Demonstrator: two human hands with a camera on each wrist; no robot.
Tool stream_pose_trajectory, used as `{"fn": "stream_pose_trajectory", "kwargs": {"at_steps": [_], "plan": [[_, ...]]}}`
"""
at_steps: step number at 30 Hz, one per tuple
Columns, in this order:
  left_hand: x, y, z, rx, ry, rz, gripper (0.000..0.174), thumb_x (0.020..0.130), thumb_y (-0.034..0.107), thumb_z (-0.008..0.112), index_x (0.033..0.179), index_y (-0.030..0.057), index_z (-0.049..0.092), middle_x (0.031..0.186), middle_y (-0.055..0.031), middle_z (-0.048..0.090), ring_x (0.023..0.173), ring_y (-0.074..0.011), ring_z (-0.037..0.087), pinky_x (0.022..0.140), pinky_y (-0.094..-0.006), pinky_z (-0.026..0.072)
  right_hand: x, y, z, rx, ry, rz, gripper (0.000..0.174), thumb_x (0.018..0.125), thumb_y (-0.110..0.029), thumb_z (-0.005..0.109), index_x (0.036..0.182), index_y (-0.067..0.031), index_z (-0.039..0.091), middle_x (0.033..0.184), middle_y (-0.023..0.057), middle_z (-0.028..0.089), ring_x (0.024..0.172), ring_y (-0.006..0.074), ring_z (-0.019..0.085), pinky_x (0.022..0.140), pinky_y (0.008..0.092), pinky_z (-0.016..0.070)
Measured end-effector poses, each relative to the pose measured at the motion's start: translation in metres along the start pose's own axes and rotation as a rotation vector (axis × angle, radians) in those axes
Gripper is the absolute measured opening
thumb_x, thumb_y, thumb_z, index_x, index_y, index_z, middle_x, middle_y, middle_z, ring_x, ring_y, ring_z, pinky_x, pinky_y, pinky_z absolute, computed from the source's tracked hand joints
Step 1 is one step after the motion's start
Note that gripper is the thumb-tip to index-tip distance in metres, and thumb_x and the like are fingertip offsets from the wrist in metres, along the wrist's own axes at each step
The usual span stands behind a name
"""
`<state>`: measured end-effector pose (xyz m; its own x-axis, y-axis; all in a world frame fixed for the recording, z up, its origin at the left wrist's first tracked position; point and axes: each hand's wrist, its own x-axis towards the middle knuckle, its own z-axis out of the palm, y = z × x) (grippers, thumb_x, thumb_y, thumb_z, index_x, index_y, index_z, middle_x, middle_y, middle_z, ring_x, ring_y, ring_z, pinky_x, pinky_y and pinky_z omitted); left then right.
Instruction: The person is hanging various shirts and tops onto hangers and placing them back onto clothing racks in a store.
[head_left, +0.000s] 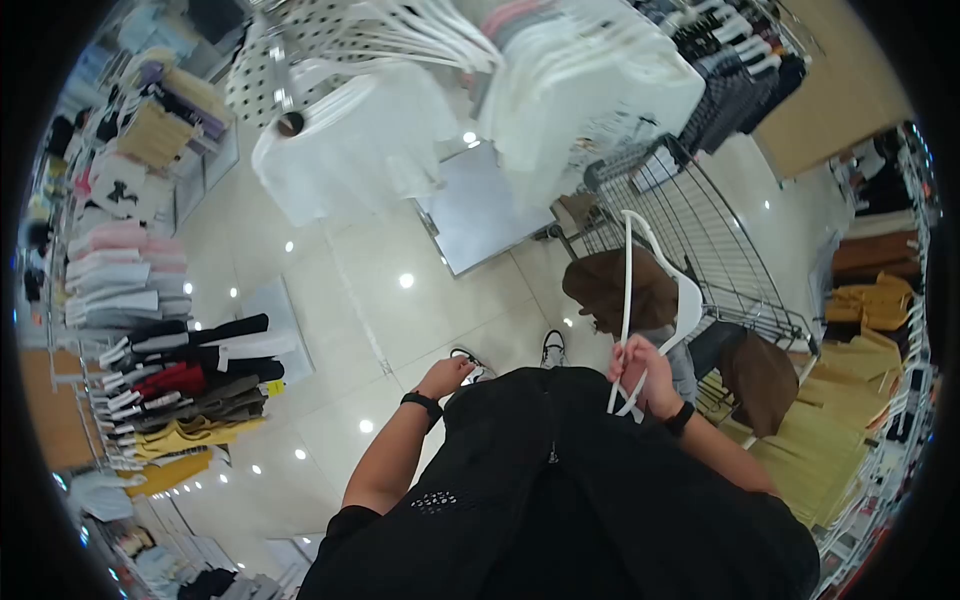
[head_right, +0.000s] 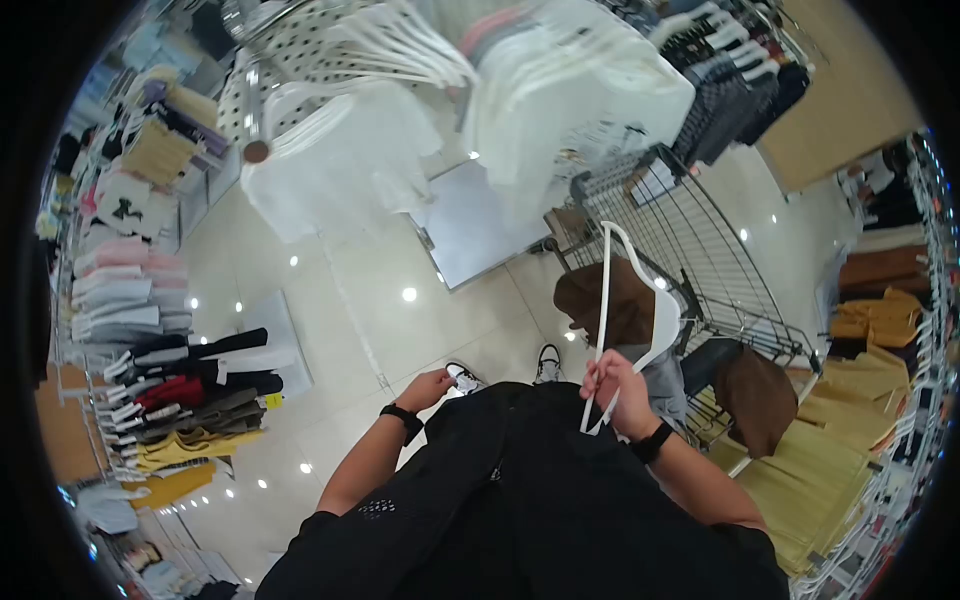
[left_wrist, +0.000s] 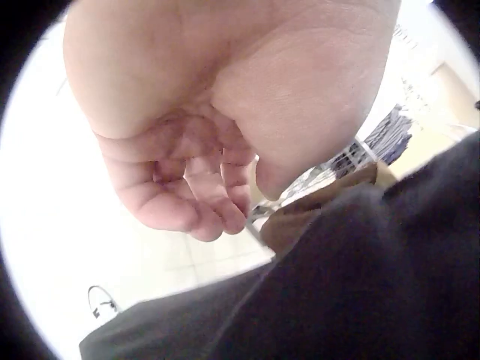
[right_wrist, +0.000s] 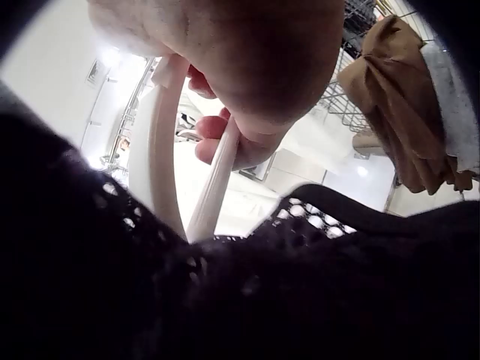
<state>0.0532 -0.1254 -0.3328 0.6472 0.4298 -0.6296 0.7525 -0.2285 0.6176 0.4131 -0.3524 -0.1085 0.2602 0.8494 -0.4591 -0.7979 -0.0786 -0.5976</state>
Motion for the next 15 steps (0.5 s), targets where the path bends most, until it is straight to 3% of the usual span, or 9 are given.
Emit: {"fn": "stream_pose_trajectory", "kwargs": {"at_steps": [2, 3, 5, 6, 10, 11, 12, 13, 15], "plan": [[0.031, -0.01, -0.001, 0.056, -0.032, -0.059, 0.036, 0.1, 0.037, 0.059, 0.108, 0.0034, 0.071, 0.094, -0.0152, 0.075, 0.091, -0.0273, 0.072, 0.081, -0.0411, 0.0541, 0.011, -0.019, -0.033, 0.028, -0.013, -0.079, 0.012, 0.093, -0.016, 0.053, 0.088, -0.0059, 0.05, 0.104, 0.0109, 0.053, 0.084, 0.0229, 0.058, 0.08, 0.0398, 0.0495], [-0.033, -0.017, 0.061, 0.031, -0.112, -0.169, 0.039, 0.099, 0.039, 0.058, 0.11, 0.0044, 0.072, 0.102, -0.0177, 0.074, 0.099, -0.0334, 0.07, 0.087, -0.0436, 0.0539, -0.04, -0.025, -0.034, 0.001, 0.04, -0.023, 0.012, 0.092, -0.016, 0.052, 0.086, -0.0058, 0.05, 0.104, 0.0109, 0.053, 0.085, 0.0235, 0.059, 0.08, 0.0403, 0.0499], [0.018, 0.003, 0.036, 0.127, -0.094, -0.2, 0.042, 0.097, 0.041, 0.057, 0.113, 0.0054, 0.072, 0.111, -0.0202, 0.074, 0.107, -0.0394, 0.069, 0.093, -0.0461, 0.0538, -0.015, -0.06, -0.064, 0.011, -0.006, -0.137, 0.011, 0.091, -0.015, 0.051, 0.085, -0.0056, 0.05, 0.106, 0.0111, 0.054, 0.087, 0.0247, 0.061, 0.081, 0.041, 0.0517], [-0.033, 0.007, 0.079, 0.058, -0.215, -0.23, 0.042, 0.097, 0.041, 0.057, 0.113, 0.0053, 0.072, 0.111, -0.0203, 0.074, 0.107, -0.039, 0.069, 0.093, -0.0459, 0.0538, -0.065, -0.05, -0.061, 0.003, 0.065, -0.049, 0.013, 0.091, -0.016, 0.051, 0.084, -0.0054, 0.051, 0.106, 0.0116, 0.055, 0.085, 0.0249, 0.062, 0.08, 0.0407, 0.0521], [0.051, 0.087, 0.034, 0.172, -0.197, 0.033, 0.038, 0.1, 0.037, 0.054, 0.11, 0.0043, 0.07, 0.1, -0.0185, 0.074, 0.099, -0.0365, 0.07, 0.086, -0.047, 0.0538, -0.043, -0.066, -0.101, 0.06, 0.021, -0.055, 0.011, 0.092, -0.016, 0.051, 0.088, -0.0051, 0.053, 0.105, 0.0122, 0.057, 0.085, 0.0255, 0.062, 0.08, 0.0409, 0.0524], [0.077, 0.116, 0.027, 0.09, -0.096, 0.105, 0.033, 0.104, 0.032, 0.056, 0.106, 0.0018, 0.069, 0.092, -0.0121, 0.073, 0.083, -0.0253, 0.07, 0.078, -0.0366, 0.0549, -0.032, -0.074, -0.113, 0.073, 0.009, -0.071, 0.011, 0.092, -0.016, 0.051, 0.088, -0.0051, 0.053, 0.105, 0.0122, 0.057, 0.085, 0.0255, 0.062, 0.08, 0.0409, 0.0524], [0.12, 0.166, 0.025, -0.114, -0.138, 0.071, 0.032, 0.105, 0.031, 0.056, 0.109, 0.0014, 0.068, 0.089, -0.0064, 0.069, 0.078, -0.0162, 0.066, 0.075, -0.0314, 0.0538, -0.029, -0.077, -0.128, 0.077, 0.02, -0.079, 0.012, 0.092, -0.016, 0.051, 0.09, -0.0044, 0.054, 0.105, 0.0127, 0.058, 0.084, 0.0258, 0.063, 0.079, 0.0403, 0.053], [0.103, 0.178, 0.047, -0.188, -0.173, 0.059, 0.031, 0.106, 0.03, 0.057, 0.111, 0.0012, 0.066, 0.086, -0.0022, 0.065, 0.077, -0.0101, 0.06, 0.073, -0.0272, 0.0521, -0.051, -0.081, -0.132, 0.052, 0.051, -0.048, 0.013, 0.092, -0.016, 0.052, 0.092, -0.0038, 0.055, 0.106, 0.0131, 0.059, 0.084, 0.0261, 0.064, 0.079, 0.0397, 0.0537], [0.132, 0.266, 0.03, -0.158, -0.162, 0.204, 0.032, 0.104, 0.03, 0.061, 0.114, 0.0004, 0.065, 0.093, -0.0052, 0.067, 0.083, -0.0145, 0.063, 0.076, -0.0318, 0.0533, -0.04, -0.075, -0.149, 0.068, 0.108, -0.103, 0.015, 0.093, -0.016, 0.052, 0.098, -0.0028, 0.058, 0.108, 0.0133, 0.061, 0.084, 0.0243, 0.065, 0.077, 0.0374, 0.055]]}}
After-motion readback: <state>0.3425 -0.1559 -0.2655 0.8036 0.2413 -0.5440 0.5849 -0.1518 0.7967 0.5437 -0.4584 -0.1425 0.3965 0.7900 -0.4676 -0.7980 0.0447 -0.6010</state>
